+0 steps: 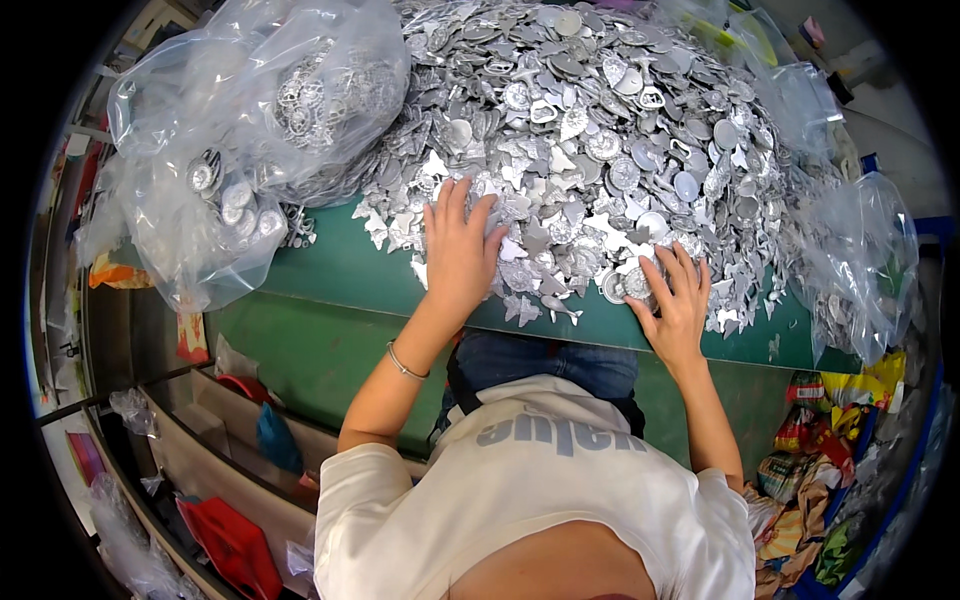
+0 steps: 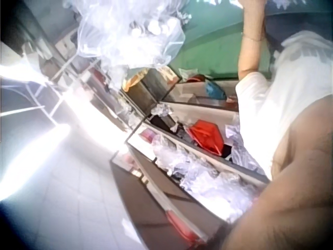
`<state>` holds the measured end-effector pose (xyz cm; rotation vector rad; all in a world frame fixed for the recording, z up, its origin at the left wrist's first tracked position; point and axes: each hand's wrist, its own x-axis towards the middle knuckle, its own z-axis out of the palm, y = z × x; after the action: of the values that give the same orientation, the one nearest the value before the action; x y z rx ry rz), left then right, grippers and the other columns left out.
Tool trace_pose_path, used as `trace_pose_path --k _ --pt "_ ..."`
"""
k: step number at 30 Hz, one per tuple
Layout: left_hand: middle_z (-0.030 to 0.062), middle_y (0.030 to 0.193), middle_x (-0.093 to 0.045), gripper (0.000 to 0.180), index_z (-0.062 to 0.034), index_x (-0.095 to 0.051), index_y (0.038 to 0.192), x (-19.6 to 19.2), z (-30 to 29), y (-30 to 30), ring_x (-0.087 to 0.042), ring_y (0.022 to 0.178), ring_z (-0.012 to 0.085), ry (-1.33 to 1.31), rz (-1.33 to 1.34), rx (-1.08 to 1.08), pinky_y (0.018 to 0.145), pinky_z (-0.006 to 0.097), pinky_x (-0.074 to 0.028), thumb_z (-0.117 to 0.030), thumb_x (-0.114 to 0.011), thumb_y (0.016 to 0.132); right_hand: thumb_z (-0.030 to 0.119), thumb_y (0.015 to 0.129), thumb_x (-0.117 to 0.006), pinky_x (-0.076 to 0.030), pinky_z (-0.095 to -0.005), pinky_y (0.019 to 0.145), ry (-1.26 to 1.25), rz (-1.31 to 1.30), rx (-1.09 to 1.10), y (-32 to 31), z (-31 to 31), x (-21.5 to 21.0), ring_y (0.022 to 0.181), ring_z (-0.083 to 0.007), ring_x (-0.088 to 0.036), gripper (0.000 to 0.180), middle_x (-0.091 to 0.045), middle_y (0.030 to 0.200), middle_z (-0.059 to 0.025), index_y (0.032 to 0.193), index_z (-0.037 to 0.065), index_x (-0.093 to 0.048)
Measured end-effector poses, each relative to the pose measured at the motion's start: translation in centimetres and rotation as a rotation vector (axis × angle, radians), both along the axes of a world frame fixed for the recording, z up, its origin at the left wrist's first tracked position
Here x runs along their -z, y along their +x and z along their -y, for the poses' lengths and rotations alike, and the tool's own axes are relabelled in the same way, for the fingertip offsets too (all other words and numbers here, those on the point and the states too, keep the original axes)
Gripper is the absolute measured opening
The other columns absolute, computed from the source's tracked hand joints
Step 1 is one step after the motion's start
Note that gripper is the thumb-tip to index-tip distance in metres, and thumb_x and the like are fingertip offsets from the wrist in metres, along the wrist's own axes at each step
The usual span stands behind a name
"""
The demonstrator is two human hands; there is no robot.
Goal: The person sorts small silver-colored decorative metal parts from a large pile on a table into plastic bags by hand.
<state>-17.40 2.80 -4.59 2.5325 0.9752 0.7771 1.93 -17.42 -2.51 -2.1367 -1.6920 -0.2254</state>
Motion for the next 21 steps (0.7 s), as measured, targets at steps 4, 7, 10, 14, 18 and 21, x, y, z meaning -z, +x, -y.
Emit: trace_pose_path --k 4,7,10,14,18,21 --pt "0.0186 0.129 -0.037 0.038 -0.0062 -0.053 0.112 0.1 -0.2 -0.2 -0.032 0.123 0.04 -0.03 0.055 -0.013 0.099 0.057 -0.023 -0.016 -0.064 0.077 0.01 0.069 -0.064 -0.025 -0.0519 0.099 0.018 0.047 0.071 0.4 0.5 -0.1 0.117 -0.0309 -0.042 0.037 -0.051 0.12 -0.0097 0.106 0.01 -0.06" --pt "0.0198 0.129 -0.037 0.043 -0.0059 -0.05 0.115 0.3 0.1 -0.2 -0.032 0.122 0.0416 0.007 0.081 -0.08 0.099 0.057 -0.023 -0.015 -0.065 0.076 0.003 0.066 -0.06 -0.026 -0.0483 0.099 0.088 0.026 0.145 1.9 1.4 0.3 0.116 -0.0307 -0.043 0.035 -0.051 0.119 -0.0101 0.101 0.008 -0.061" --pt "0.019 0.129 -0.037 0.045 -0.0064 -0.05 0.116 -0.7 1.4 0.6 -0.031 0.123 0.0411 0.049 0.095 -0.037 0.1 0.057 -0.021 -0.014 -0.067 0.075 0.005 0.072 -0.06 -0.029 -0.0441 0.096 0.121 -0.011 0.228 3.0 1.8 -0.1 0.109 -0.0311 -0.045 0.02 -0.052 0.115 -0.0123 0.092 0.003 -0.06" --pt "0.0129 0.116 -0.048 0.043 -0.0067 -0.053 0.112 -1.5 5.2 2.7 -0.044 0.108 0.0307 -0.021 0.151 0.25 0.091 0.047 -0.03 -0.012 -0.068 0.072 0.009 0.077 -0.062 -0.033 -0.0407 0.09 0.173 -0.129 0.372 4.3 1.7 -0.6 0.102 -0.0319 -0.047 0.015 -0.053 0.108 -0.014 0.086 -0.001 -0.056" --pt "0.0067 0.104 -0.051 0.038 -0.0085 -0.056 0.104 -1.6 6.5 4.2 -0.047 0.097 0.0244 -0.034 -0.002 0.275 0.085 0.042 -0.031 -0.014 -0.07 0.069 0.01 0.074 -0.065 -0.035 -0.0386 0.083 0.286 -0.098 0.294 2.6 -0.1 -1.9 0.095 -0.03 -0.047 0.021 -0.053 0.101 -0.0131 0.092 0.002 -0.057" --pt "0.0051 0.099 -0.052 0.034 -0.0087 -0.057 0.099 -1.6 6.6 4.2 -0.048 0.094 0.0232 -0.009 0.043 0.265 0.083 0.04 -0.031 -0.014 -0.07 0.069 0.015 0.072 -0.069 -0.034 -0.0369 0.076 0.103 -0.033 0.223 -0.1 -1.4 -2.2 0.09 -0.0271 -0.047 0.025 -0.052 0.094 -0.011 0.092 0.004 -0.059"
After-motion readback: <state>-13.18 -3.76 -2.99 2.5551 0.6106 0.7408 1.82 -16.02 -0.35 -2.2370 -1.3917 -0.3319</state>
